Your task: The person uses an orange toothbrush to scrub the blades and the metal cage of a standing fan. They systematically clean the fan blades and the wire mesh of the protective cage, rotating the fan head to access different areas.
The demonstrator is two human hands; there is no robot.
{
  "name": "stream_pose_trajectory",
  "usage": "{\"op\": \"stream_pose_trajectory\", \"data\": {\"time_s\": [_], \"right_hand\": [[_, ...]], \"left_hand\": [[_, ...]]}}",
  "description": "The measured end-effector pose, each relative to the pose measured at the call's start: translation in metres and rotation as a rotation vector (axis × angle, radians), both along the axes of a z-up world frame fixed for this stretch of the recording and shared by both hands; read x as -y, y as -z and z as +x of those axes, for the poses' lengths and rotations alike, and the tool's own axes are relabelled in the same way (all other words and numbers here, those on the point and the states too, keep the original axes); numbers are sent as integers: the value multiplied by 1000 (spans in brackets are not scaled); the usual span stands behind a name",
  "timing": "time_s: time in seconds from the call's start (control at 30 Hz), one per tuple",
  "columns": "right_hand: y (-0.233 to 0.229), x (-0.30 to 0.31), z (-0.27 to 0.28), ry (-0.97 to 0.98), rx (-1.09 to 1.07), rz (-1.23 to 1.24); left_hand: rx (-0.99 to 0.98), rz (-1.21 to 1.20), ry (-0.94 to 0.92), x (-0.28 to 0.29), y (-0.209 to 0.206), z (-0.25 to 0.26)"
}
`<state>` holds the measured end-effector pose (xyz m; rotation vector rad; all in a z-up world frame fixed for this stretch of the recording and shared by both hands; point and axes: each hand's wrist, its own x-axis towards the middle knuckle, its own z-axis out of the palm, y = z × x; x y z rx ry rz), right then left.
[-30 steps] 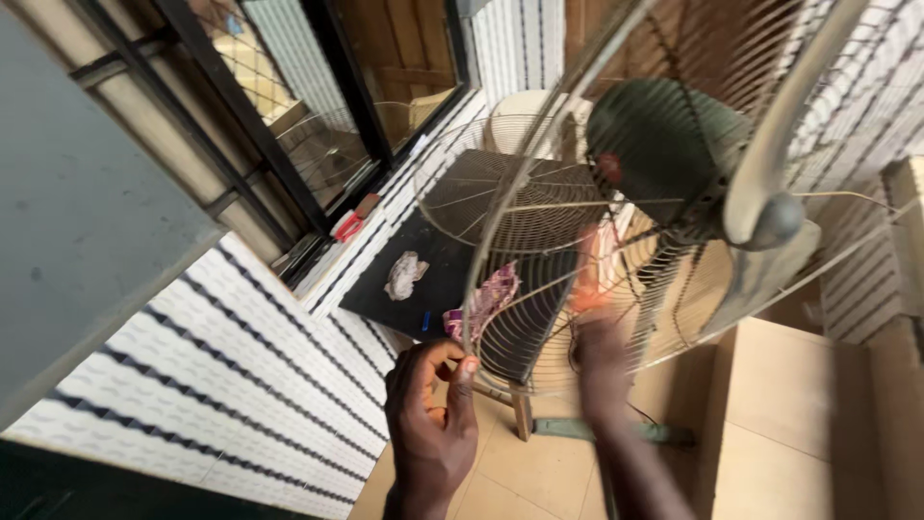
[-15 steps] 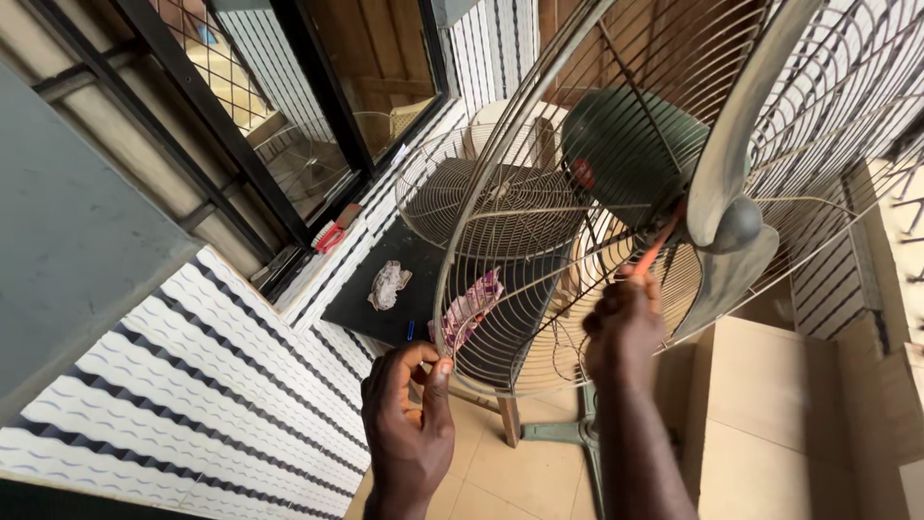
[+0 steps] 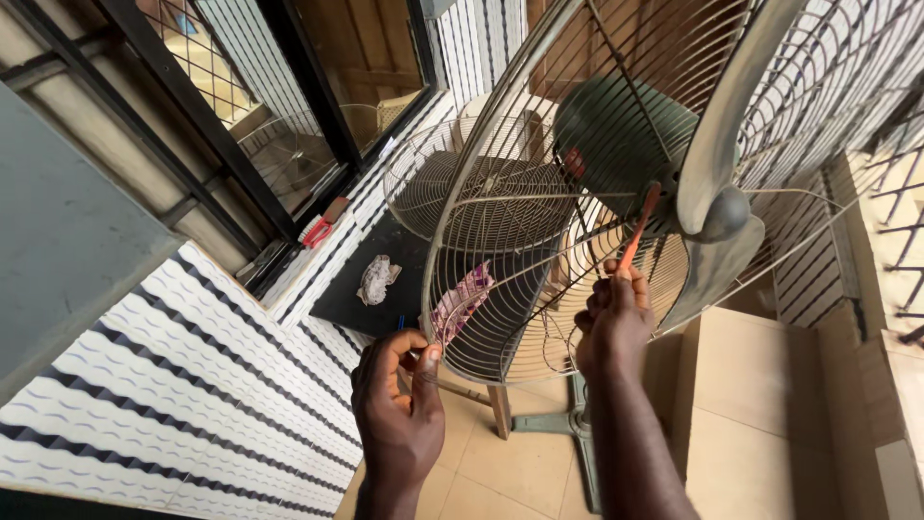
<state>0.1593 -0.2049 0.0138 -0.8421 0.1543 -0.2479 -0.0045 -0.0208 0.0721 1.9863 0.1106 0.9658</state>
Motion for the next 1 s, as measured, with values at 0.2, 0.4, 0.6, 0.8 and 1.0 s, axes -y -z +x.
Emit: {"op": "stream_pose_trajectory", "data": {"time_s": [0.2,0.4,0.6,0.8,1.0], "right_hand": [[12,-72,-51,-268,456,-537],[-17,-22,2,13,-23,-323],[-59,-24,-11,-70,115,207],[-52,-33,-28,-255,401,-415],[-2,-47,-32,-37,108,-138]], "left_hand": [[-7,-4,-48,0,2,1],[-45,15,-41,-8,3,-3],[-51,-17,-16,-4,3,4],[-17,-69,38,-12,5,5],[31,-40,57,-13,10,11]]}}
